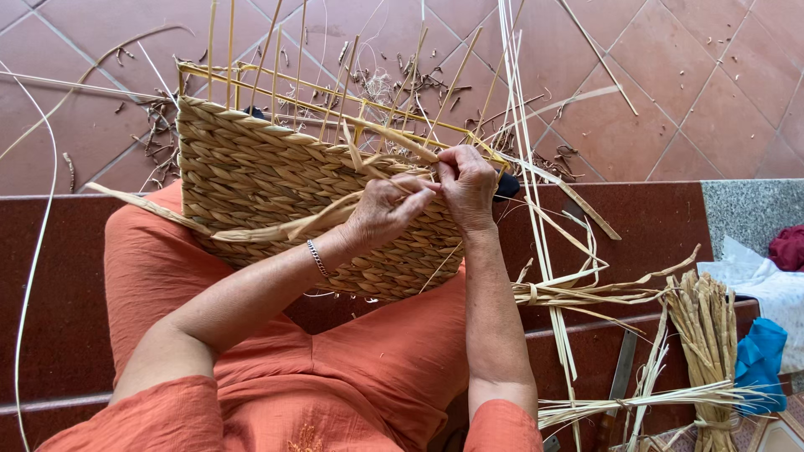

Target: The person weaves a rectangular basket by hand, interlacing dried plant strips through vertical stakes. They repeatedly pull strips through the weave, adjust tension, and trim excess material to maintain the basket's shape.

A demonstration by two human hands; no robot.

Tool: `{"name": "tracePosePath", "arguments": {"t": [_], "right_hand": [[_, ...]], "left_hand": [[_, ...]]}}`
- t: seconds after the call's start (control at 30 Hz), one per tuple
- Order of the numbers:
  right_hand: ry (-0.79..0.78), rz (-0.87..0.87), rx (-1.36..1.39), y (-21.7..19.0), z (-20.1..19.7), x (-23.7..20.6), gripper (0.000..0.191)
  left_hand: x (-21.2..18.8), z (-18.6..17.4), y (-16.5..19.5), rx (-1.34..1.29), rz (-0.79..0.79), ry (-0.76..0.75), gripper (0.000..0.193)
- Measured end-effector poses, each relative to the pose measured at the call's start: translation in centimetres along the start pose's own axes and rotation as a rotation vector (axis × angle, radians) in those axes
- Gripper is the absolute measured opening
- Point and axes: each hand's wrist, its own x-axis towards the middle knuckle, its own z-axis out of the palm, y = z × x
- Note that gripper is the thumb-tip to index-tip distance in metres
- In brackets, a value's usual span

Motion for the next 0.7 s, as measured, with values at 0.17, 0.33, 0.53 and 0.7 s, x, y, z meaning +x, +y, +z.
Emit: {"name": "tracePosePath", "arguments": {"t": [0.17, 0.33, 0.53, 0.7], "right_hand": [[-0.062, -0.188, -0.134, 0.0, -0.1, -0.2, 0.006], [-0.189, -0.049, -0.031, -1.6, -1.6, -0.3, 0.008], [0.011, -0.164, -0.126, -1.9, -0.2, -0.4, 0.007], [0.061, 0.066, -0.011, -0.6, 0.5, -0.9, 0.009]], "left_hand": [[1.1, -3.9, 0.7, 0.71, 0.574, 0.105, 0.045], [2.0, -7.1, -0.7, 1.1, 0.352, 0.04, 0.075], [1.3, -7.3, -3.8, 1.258, 0.468, 0.043, 0.026], [-0.2, -6.5, -4.2, 0.918, 0.322, -0.054, 0.01]]}}
